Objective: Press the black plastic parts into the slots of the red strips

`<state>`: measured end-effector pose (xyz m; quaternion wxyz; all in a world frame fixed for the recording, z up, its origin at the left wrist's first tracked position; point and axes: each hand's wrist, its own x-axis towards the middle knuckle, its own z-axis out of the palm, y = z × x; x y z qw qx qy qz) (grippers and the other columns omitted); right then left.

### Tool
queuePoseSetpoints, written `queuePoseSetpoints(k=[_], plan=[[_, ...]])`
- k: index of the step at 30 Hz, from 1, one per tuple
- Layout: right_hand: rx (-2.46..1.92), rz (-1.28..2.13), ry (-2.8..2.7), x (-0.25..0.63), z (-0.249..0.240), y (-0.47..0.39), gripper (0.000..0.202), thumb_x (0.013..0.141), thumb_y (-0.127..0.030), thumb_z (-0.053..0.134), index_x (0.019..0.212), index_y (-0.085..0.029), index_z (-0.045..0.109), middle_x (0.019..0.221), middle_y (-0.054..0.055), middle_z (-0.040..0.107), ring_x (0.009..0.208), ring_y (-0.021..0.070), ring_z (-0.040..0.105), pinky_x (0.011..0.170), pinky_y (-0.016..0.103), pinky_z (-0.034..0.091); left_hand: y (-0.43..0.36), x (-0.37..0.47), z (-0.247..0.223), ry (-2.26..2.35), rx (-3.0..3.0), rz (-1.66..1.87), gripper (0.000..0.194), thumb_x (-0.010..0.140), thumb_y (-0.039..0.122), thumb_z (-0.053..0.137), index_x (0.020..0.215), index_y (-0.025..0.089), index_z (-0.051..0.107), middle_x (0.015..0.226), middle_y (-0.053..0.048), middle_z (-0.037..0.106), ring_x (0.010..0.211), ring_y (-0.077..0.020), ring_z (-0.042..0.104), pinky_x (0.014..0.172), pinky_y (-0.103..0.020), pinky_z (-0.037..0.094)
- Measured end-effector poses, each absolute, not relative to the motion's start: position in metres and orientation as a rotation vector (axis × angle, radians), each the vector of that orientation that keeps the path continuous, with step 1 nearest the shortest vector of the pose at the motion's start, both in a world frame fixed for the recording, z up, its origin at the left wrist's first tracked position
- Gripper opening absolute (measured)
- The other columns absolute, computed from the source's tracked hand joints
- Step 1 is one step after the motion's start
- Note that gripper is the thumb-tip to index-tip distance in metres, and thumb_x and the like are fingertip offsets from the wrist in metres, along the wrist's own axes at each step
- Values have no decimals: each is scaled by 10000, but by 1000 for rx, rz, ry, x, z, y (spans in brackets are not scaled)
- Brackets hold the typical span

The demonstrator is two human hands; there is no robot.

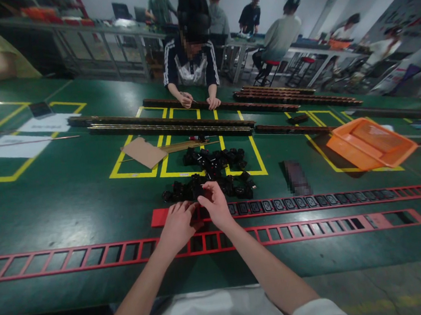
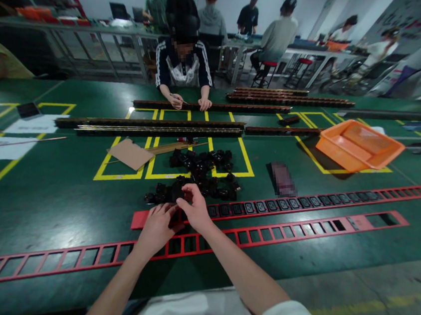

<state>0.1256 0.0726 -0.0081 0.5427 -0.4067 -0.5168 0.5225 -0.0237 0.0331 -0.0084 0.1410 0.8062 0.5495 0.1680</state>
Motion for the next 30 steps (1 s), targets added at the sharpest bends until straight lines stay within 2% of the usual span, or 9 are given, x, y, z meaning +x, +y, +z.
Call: queuePoseSetpoints(k=[9, 12, 16, 20, 27, 30], plan=[[-1039, 1120, -1290, 150, -2, 61, 315, 735, -247, 664, 991, -245, 482, 1120, 31, 577, 1012, 190, 591, 912, 349, 488, 30, -24, -3, 1561, 2320, 499, 536, 790, 323, 724, 1280, 221, 533, 1234, -67, 600, 1142, -270, 523, 987, -423, 386], [-1038, 1116, -1258, 162, -2, 59, 389, 731, -235, 667, 1059, -253, 460, 1114, 33, 571, 1009, 185, 593, 910, 348, 489, 30, -24, -2, 1552, 2337, 500, 511, 806, 329, 705, 1274, 221, 532, 1208, -67, 605, 1139, -263, 524, 984, -419, 386], [-1027, 1134, -1256, 172, 0, 60, 396, 737, -242, 665, 1085, -250, 477, 1046, 23, 590, 982, 187, 602, 889, 343, 493, 30, -24, -1, 1546, 2358, 488, 462, 828, 321, 680, 1256, 222, 538, 1181, -60, 607, 1116, -258, 529, 967, -412, 392], [-1054, 1063, -1208, 184, 1, 64, 390, 737, -242, 668, 1083, -249, 489, 1060, 25, 601, 994, 192, 597, 889, 344, 492, 30, -24, -3, 1544, 2356, 502, 451, 837, 350, 670, 1252, 223, 546, 1170, -58, 614, 1105, -259, 532, 961, -416, 393], [-1045, 1115, -1041, 195, -13, 74, 379, 721, -260, 690, 1056, -247, 515, 1018, 15, 599, 884, 190, 618, 798, 356, 541, 31, -26, -8, 1533, 2342, 523, 455, 851, 384, 648, 1268, 229, 553, 1213, -68, 611, 1133, -270, 531, 979, -436, 387], [-1043, 1161, -1032, 195, -15, 75, 400, 732, -269, 678, 1099, -257, 519, 1038, 17, 609, 873, 197, 630, 808, 385, 551, 30, -25, -6, 1536, 2337, 514, 458, 853, 374, 647, 1272, 219, 544, 1224, -67, 608, 1141, -265, 525, 985, -435, 383]])
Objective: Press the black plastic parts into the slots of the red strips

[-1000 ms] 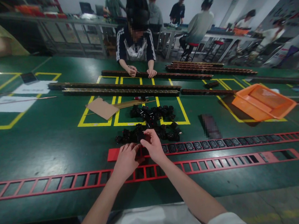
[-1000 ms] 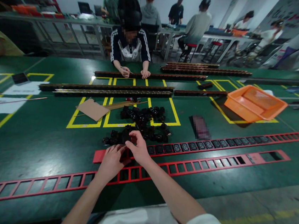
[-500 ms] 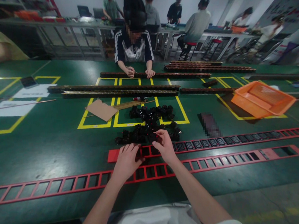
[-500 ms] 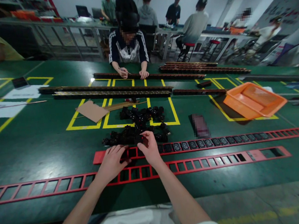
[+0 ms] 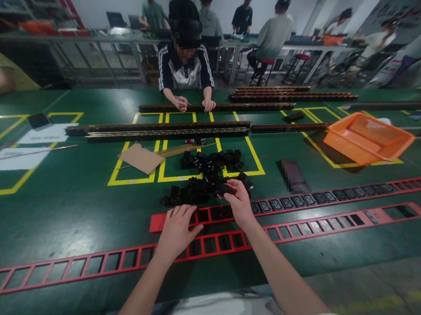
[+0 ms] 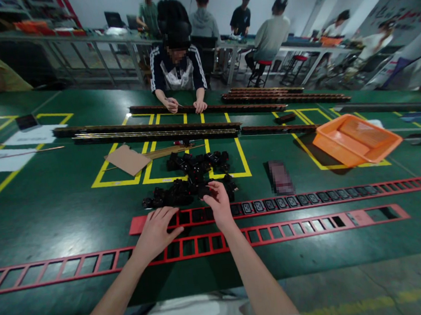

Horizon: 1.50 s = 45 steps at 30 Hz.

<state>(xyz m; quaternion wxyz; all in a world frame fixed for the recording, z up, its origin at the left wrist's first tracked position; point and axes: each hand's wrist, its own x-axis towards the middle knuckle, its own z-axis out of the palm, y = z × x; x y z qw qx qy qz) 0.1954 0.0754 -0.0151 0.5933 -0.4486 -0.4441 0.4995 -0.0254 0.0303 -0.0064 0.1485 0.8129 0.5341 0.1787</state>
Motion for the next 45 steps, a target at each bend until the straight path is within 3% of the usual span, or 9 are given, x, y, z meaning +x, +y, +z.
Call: queuePoseSetpoints(k=[8, 13, 19, 24, 28, 34, 39, 45], plan=[[-1091, 1084, -1157, 201, -20, 74, 482, 729, -235, 661, 1200, -246, 563, 1161, 50, 621, 1113, 237, 578, 977, 408, 472, 29, -22, -5, 1549, 2318, 538, 459, 839, 359, 662, 1263, 227, 542, 1217, -59, 606, 1134, -255, 534, 990, -429, 382], [-1119, 1097, -1314, 198, -14, 69, 444, 713, -166, 643, 1141, -242, 549, 1090, 36, 624, 999, 212, 621, 911, 373, 504, 28, -22, -7, 1574, 2311, 532, 474, 828, 347, 671, 1267, 225, 540, 1228, -57, 601, 1153, -261, 521, 1013, -437, 379], [-1045, 939, -1501, 193, -4, 66, 362, 726, -127, 605, 1066, -229, 538, 1144, 53, 573, 1098, 211, 584, 981, 384, 475, 25, -19, -5, 1602, 2294, 535, 486, 820, 308, 665, 1279, 218, 536, 1240, -59, 597, 1165, -254, 517, 1045, -436, 375], [-1195, 937, -1653, 190, 0, 60, 423, 723, -131, 609, 1130, -231, 556, 1104, 49, 630, 1023, 219, 625, 935, 393, 512, 25, -18, -7, 1611, 2280, 546, 470, 817, 250, 638, 1274, 229, 532, 1232, -57, 596, 1154, -252, 522, 1044, -438, 376], [-1203, 852, -1786, 186, 1, 55, 537, 743, -143, 630, 1262, -257, 553, 1200, 59, 630, 1129, 237, 593, 1030, 436, 459, 25, -19, -8, 1591, 2304, 562, 466, 806, 228, 641, 1260, 233, 535, 1212, -56, 601, 1145, -255, 521, 1033, -435, 377], [-1143, 687, -1998, 182, 3, 51, 461, 743, -139, 657, 1188, -254, 620, 1154, 61, 664, 1102, 246, 602, 1029, 450, 457, 26, -19, -7, 1569, 2327, 571, 477, 816, 283, 652, 1273, 222, 531, 1230, -64, 604, 1161, -258, 523, 1030, -429, 376], [-1122, 667, -2100, 182, 2, 48, 474, 751, -156, 677, 1211, -250, 606, 1205, 54, 655, 1104, 228, 607, 994, 403, 478, 26, -20, -12, 1544, 2337, 615, 546, 869, 313, 615, 1376, 228, 432, 1304, -67, 583, 1208, -250, 507, 1048, -443, 355], [-1100, 631, -2204, 181, 8, 47, 475, 745, -169, 693, 1208, -242, 612, 1165, 44, 677, 1074, 227, 603, 974, 394, 470, 25, -21, -12, 1531, 2304, 632, 402, 900, 239, 579, 1292, 242, 487, 1286, -57, 594, 1185, -235, 526, 1023, -430, 378]])
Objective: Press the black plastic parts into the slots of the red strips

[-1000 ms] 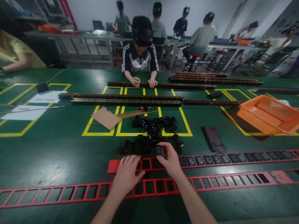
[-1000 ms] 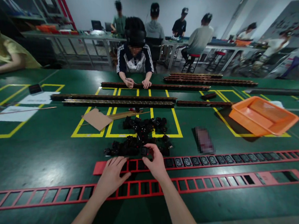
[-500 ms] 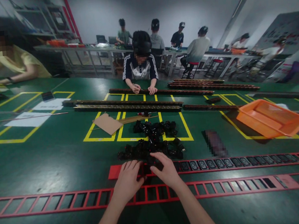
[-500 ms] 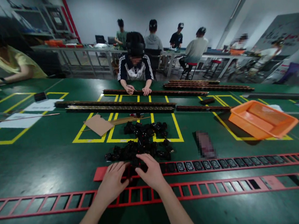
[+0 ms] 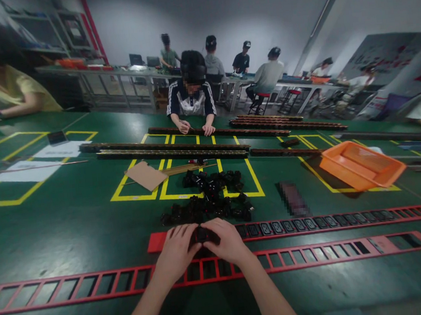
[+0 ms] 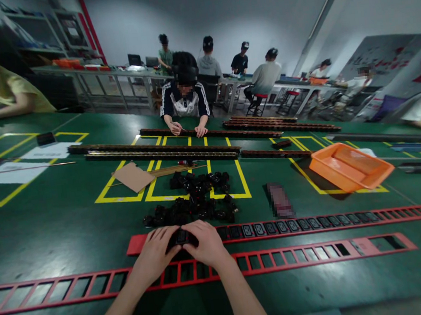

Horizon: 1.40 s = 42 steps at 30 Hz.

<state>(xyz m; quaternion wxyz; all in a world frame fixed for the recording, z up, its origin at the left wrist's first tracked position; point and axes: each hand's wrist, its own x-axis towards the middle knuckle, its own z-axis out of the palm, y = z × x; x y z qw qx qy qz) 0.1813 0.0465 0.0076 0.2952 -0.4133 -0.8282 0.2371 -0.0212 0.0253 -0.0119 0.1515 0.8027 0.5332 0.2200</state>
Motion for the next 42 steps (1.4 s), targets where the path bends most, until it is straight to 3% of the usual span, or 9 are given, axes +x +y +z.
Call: queuePoseSetpoints(k=[7, 23, 31, 38, 42], plan=[[-1243, 539, -2268, 180, 8, 46, 467, 793, -261, 685, 1251, -210, 609, 1131, 82, 677, 1044, 237, 609, 949, 396, 480, 25, -20, -9, 1527, 2359, 619, 359, 932, 293, 544, 1284, 225, 519, 1263, -78, 603, 1167, -241, 532, 1012, -433, 391], [-1235, 508, -2299, 181, 4, 41, 503, 796, -176, 689, 1282, -249, 584, 1243, 67, 657, 1128, 238, 600, 983, 428, 456, 27, -21, -14, 1541, 2352, 649, 401, 880, 233, 584, 1274, 246, 508, 1222, -57, 619, 1132, -236, 556, 1004, -426, 393], [-1258, 426, -2291, 180, 10, 36, 491, 770, -214, 712, 1242, -235, 576, 1213, 74, 662, 1142, 256, 579, 1123, 511, 292, 27, -20, -10, 1527, 2330, 649, 393, 858, 211, 589, 1241, 264, 521, 1215, -43, 614, 1120, -237, 553, 998, -427, 394], [-1284, 399, -2315, 180, 4, 35, 421, 814, -218, 677, 1224, -234, 585, 1177, 74, 678, 1099, 263, 603, 1107, 513, 313, 26, -19, -7, 1502, 2324, 634, 384, 861, 211, 576, 1240, 263, 532, 1215, -42, 611, 1128, -234, 544, 1009, -429, 384], [-1292, 407, -2341, 181, 1, 38, 438, 818, -227, 681, 1245, -232, 584, 1205, 70, 668, 1109, 270, 588, 1037, 470, 389, 25, -19, -8, 1501, 2337, 632, 366, 890, 319, 584, 1247, 255, 537, 1215, -51, 612, 1134, -243, 542, 1009, -437, 386]])
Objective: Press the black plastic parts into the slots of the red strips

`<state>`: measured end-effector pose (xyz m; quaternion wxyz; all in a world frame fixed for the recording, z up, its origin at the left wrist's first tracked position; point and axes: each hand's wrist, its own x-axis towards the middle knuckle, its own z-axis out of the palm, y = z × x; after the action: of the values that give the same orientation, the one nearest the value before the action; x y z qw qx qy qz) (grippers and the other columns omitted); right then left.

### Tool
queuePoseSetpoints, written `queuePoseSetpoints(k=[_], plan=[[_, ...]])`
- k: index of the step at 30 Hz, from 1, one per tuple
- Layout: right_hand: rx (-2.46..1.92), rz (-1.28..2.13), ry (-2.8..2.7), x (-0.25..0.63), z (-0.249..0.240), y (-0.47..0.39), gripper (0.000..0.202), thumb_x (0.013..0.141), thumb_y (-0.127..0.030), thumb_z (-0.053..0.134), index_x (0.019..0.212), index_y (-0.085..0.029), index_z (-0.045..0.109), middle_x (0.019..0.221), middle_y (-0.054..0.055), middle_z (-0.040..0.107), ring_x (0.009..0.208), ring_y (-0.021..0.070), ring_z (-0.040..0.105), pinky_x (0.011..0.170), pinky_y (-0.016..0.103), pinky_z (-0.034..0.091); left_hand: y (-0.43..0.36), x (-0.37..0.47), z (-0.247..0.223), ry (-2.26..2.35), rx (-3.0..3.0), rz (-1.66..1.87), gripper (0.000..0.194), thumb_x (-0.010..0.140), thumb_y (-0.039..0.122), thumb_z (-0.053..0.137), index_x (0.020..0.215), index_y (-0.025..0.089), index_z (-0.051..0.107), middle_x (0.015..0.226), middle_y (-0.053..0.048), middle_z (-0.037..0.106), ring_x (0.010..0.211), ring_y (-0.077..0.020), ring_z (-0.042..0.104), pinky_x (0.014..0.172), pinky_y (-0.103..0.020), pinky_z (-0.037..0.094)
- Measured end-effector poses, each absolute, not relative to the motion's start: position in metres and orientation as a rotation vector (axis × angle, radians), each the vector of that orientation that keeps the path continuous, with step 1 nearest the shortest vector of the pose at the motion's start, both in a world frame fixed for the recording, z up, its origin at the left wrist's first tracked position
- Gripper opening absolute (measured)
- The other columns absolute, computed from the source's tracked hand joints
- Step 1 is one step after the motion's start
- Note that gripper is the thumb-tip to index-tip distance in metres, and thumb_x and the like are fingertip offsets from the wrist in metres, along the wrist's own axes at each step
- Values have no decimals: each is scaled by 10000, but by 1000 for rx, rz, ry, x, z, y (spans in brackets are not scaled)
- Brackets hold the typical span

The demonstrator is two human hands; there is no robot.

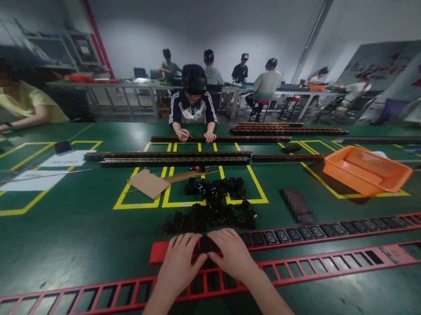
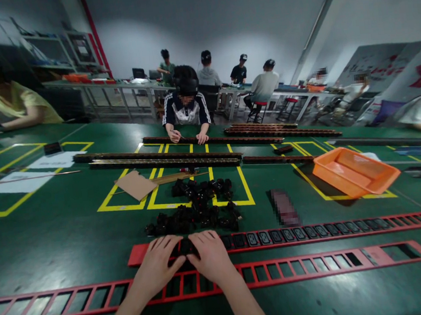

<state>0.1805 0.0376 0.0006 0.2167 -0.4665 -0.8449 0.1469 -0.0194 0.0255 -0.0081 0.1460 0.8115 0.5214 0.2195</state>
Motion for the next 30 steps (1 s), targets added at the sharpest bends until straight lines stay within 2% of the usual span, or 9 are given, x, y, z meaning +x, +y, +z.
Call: queuePoseSetpoints(k=[10, 15, 20, 30], plan=[[-1364, 431, -2398, 180, 9, 36, 372, 864, -289, 634, 1228, -223, 594, 1204, 57, 657, 1112, 238, 558, 988, 396, 396, 26, -19, -12, 1542, 2361, 579, 313, 906, 283, 580, 1216, 261, 544, 1205, -33, 608, 1112, -230, 542, 983, -412, 388], [-1387, 418, -2417, 181, 10, 36, 370, 876, -300, 628, 1235, -222, 587, 1226, 53, 646, 1125, 222, 544, 998, 374, 378, 27, -20, -15, 1545, 2355, 609, 412, 885, 273, 603, 1285, 261, 503, 1240, -37, 603, 1136, -232, 538, 1006, -421, 378], [-1399, 409, -2400, 180, 9, 36, 349, 879, -309, 629, 1216, -223, 598, 1203, 53, 655, 1109, 220, 551, 981, 371, 386, 27, -21, -13, 1517, 2324, 637, 314, 880, 266, 606, 1191, 272, 565, 1187, -24, 623, 1109, -227, 554, 981, -414, 401], [-1406, 371, -2445, 180, 11, 35, 328, 942, -313, 556, 1256, -226, 591, 1238, 61, 647, 1132, 214, 547, 989, 369, 387, 28, -21, -13, 1516, 2321, 656, 274, 922, 288, 563, 1194, 268, 588, 1185, -29, 637, 1106, -221, 561, 977, -422, 410]])
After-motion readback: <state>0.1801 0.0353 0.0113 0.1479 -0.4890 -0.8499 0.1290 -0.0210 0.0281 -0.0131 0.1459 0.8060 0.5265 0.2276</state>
